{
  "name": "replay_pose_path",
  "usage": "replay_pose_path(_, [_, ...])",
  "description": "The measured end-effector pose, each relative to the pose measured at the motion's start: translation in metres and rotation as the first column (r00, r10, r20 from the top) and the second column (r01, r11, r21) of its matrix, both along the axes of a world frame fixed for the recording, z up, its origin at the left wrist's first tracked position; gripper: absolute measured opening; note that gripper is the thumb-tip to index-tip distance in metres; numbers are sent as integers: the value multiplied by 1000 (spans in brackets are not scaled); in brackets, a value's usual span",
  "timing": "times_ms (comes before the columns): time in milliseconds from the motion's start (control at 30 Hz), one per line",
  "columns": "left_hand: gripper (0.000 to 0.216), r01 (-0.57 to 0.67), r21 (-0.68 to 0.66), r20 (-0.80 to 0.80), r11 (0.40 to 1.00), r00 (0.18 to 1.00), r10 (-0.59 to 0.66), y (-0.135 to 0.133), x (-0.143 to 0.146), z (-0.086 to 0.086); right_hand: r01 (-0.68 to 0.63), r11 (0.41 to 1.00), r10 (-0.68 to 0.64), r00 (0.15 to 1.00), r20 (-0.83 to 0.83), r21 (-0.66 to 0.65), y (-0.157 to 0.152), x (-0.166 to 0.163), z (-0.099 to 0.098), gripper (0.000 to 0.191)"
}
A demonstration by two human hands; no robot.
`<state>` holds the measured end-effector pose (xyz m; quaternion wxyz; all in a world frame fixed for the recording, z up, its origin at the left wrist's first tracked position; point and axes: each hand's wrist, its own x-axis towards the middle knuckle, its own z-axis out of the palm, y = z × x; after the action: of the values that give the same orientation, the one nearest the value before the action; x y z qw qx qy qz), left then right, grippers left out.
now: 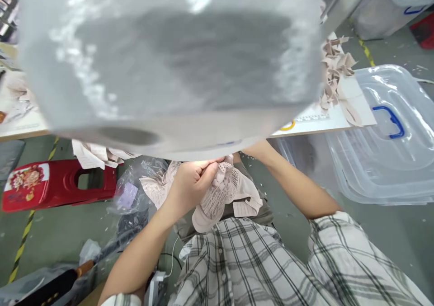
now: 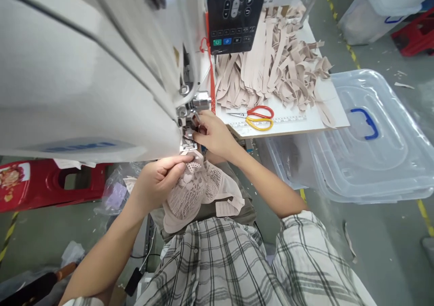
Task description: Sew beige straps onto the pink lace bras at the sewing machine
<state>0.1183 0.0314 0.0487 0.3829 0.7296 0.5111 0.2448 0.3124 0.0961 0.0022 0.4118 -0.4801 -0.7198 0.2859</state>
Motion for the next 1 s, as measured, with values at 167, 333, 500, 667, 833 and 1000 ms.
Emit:
replay_pose_path(167, [28, 14, 107, -98, 994, 995, -3, -3, -7, -1, -22, 1000, 21, 996, -90, -18, 1, -1, 3, 8])
replay_pose_path(333, [27, -9, 265, -162, 964, 985, 54, -8, -14, -7, 28, 1000, -27, 994, -110, 7, 0, -6, -2, 4])
replay_pose_path(500, [26, -40, 356, -120, 934, 989, 88, -8, -19, -15, 50, 999, -51, 997, -62, -19, -3, -10, 0, 2])
replay_pose_path(667, [25, -28, 379, -101, 925, 992, 71, -7, -19, -19, 60, 998, -60, 997, -47, -2, -4, -10, 2, 3])
replay_pose_path(833, [24, -20, 360, -85, 933, 995, 55, -7, -14, -19, 64, 998, -63, 998, -30, 5, -4, -8, 0, 3])
replay_pose_path(1000, [23, -20, 355, -52, 935, 998, 41, -6, -12, -20, 62, 998, -61, 997, -43, 21, -4, -7, -4, 6])
